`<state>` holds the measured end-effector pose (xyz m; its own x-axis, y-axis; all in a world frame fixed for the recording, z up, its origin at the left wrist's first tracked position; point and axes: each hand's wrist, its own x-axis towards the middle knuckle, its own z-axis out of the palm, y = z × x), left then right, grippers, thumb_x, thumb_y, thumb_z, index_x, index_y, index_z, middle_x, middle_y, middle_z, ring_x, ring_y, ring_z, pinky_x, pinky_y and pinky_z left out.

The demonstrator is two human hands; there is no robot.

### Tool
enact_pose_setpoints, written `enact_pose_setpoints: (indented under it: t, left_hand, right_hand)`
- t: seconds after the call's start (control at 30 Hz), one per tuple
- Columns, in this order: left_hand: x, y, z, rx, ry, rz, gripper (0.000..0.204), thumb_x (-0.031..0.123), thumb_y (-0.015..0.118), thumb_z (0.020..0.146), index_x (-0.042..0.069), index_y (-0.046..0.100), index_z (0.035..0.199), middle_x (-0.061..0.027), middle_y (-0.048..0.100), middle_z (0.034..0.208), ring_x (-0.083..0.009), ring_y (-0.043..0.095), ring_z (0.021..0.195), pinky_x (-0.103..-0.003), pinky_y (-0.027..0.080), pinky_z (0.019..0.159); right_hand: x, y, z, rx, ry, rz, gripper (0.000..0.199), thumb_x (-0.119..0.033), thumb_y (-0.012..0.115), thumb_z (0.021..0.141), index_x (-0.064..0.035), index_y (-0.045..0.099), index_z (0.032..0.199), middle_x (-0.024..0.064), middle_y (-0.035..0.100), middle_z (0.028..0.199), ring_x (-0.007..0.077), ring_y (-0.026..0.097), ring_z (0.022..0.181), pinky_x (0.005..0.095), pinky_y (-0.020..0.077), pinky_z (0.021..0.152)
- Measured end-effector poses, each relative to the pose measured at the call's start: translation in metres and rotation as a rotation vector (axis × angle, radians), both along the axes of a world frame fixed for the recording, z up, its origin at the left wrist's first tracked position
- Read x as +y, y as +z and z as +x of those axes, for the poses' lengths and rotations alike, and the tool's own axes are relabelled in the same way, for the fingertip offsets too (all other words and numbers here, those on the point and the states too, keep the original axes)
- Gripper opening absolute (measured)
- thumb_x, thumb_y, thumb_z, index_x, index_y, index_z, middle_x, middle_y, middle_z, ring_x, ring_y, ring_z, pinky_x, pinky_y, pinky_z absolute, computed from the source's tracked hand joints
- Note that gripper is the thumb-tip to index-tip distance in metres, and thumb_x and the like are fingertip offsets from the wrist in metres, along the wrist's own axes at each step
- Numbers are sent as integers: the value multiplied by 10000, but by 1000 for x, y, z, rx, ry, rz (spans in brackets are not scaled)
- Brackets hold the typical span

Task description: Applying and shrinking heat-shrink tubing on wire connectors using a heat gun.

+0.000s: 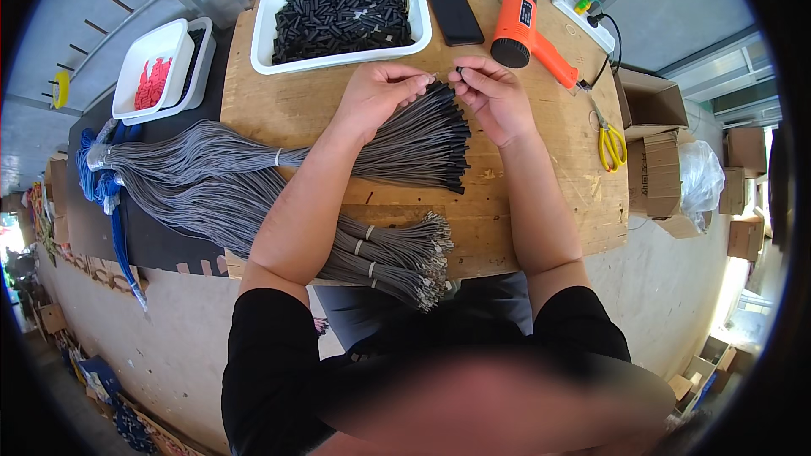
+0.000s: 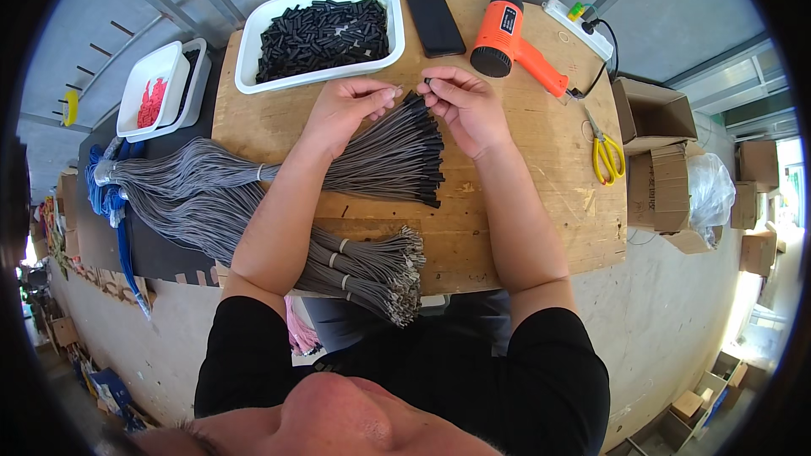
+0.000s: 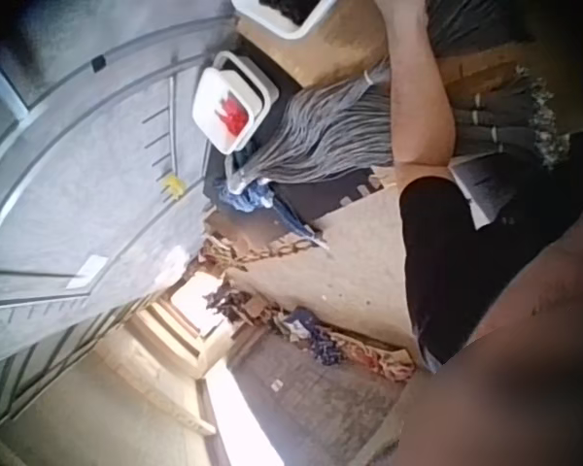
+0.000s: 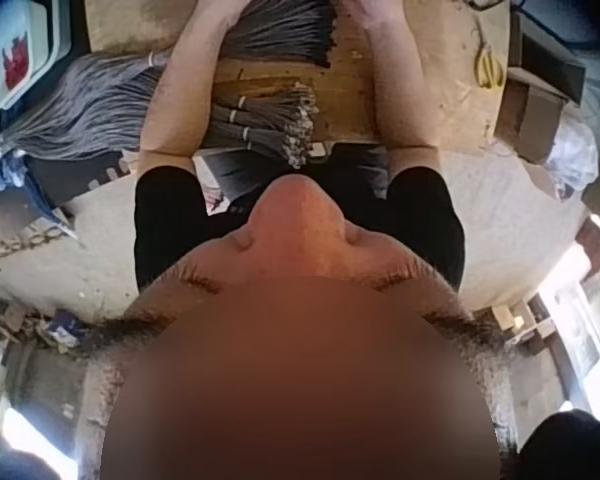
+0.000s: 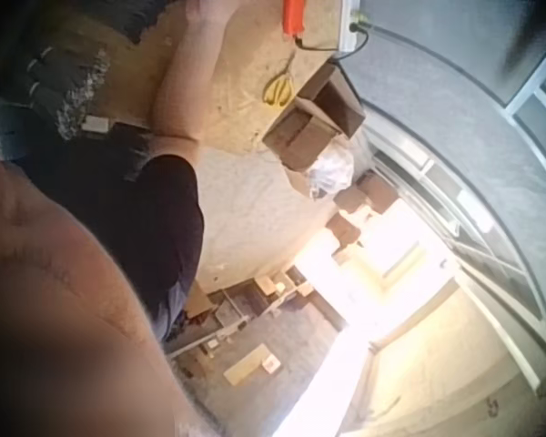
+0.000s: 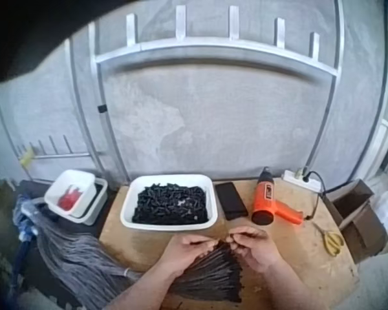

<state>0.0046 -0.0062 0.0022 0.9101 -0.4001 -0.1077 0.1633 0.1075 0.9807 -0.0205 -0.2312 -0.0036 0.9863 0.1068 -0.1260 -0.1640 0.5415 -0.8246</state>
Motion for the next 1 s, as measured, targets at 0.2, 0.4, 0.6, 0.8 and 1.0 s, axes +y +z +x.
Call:
enact_pose_setpoints:
  t: [0.2,0.4,0.6,0.8,1.0]
  left_hand:
    - [1,-1,2,-6,50,9,172,101,763,903,-30,764,1014,-29,730,863,-59,611,708,-214,486,646]
    - [-1,1,-1,-133,88,68,140,85,775,875,-35,771,946,-39,732,813,-69,623,711,-224,492,631]
    - [-1,1,-3,-146,81,58,124,75,781,849,-24,777,924,-36,728,785,-66,615,685,-232,490,612]
    - [1,3,-3,-127,53,97,115,55,779,864,-35,760,932,-57,736,835,-77,636,715,-227,504,647]
    - [0,2,-3,-133,58,110,104,53,780,862,-32,759,918,-54,731,816,-76,637,710,-227,502,632]
  right_hand:
    - [2,-2,-2,-44,-17,-69,127,-9,698,931,7,711,1057,91,733,950,124,659,796,242,538,708]
    - [8,0,-5,-38,-49,-10,153,26,718,900,3,709,1051,66,722,927,121,659,804,228,525,707]
    - [7,-1,-5,-47,-44,-18,172,64,711,883,-5,711,1040,28,683,870,86,599,742,203,470,660]
    - [14,2,-7,-109,-60,-133,177,65,717,878,-3,713,1041,9,664,848,60,555,711,192,427,626]
    - [14,2,-9,-190,-98,-242,180,69,722,876,9,723,1046,23,689,884,66,593,764,205,464,678]
